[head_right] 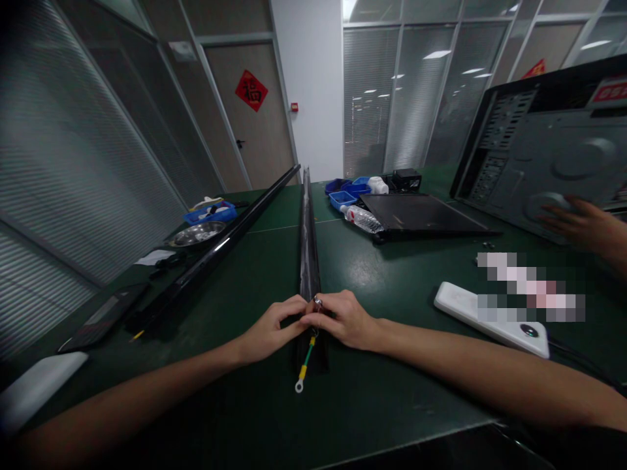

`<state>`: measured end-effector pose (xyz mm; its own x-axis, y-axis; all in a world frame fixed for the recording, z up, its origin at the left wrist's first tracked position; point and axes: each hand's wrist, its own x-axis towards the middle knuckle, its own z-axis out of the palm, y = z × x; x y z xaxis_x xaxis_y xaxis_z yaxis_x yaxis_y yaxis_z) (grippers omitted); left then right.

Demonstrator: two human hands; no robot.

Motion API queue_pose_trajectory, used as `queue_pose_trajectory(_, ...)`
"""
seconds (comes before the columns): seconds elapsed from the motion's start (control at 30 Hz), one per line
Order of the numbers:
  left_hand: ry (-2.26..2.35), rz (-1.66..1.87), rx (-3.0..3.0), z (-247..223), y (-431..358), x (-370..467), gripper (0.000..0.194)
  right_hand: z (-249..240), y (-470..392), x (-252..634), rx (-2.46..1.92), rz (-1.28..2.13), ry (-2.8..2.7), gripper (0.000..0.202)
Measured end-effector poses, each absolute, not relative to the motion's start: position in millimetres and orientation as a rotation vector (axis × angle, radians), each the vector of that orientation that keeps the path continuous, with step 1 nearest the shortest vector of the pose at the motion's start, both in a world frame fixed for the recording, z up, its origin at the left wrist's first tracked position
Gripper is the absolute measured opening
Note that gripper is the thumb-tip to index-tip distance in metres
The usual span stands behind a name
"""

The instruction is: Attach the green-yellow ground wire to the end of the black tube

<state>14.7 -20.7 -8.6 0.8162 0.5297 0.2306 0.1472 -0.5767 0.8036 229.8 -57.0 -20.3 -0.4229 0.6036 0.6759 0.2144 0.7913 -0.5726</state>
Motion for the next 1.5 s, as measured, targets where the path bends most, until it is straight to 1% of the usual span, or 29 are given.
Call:
queue_pose_trajectory(0.33,0.503,0.565,2.146,-4.9,-21.7,13.6,0.024,-21.7,-56.4,230.4,-0.618,0.5,-2.007,0.028)
queue_pose_trajectory(0.7,0.485,0.58,2.182,-9.9,-19.4,14.2,0.028,-23.5,-56.4,230.0,-0.646,0.523,-1.981,0.033)
queue_pose_trajectory(1.3,0.539,0.562,2.173,-4.5,-22.8,13.7,0.018,-20.3,-56.8,231.0,-0.623,0.484,-2.039,0.029)
queue_pose_trajectory(1.5,0.49,0.581,2.164,-7.6,-20.7,13.8,0.022,-23.4,-56.6,231.1,-0.62,0.506,-1.987,0.028)
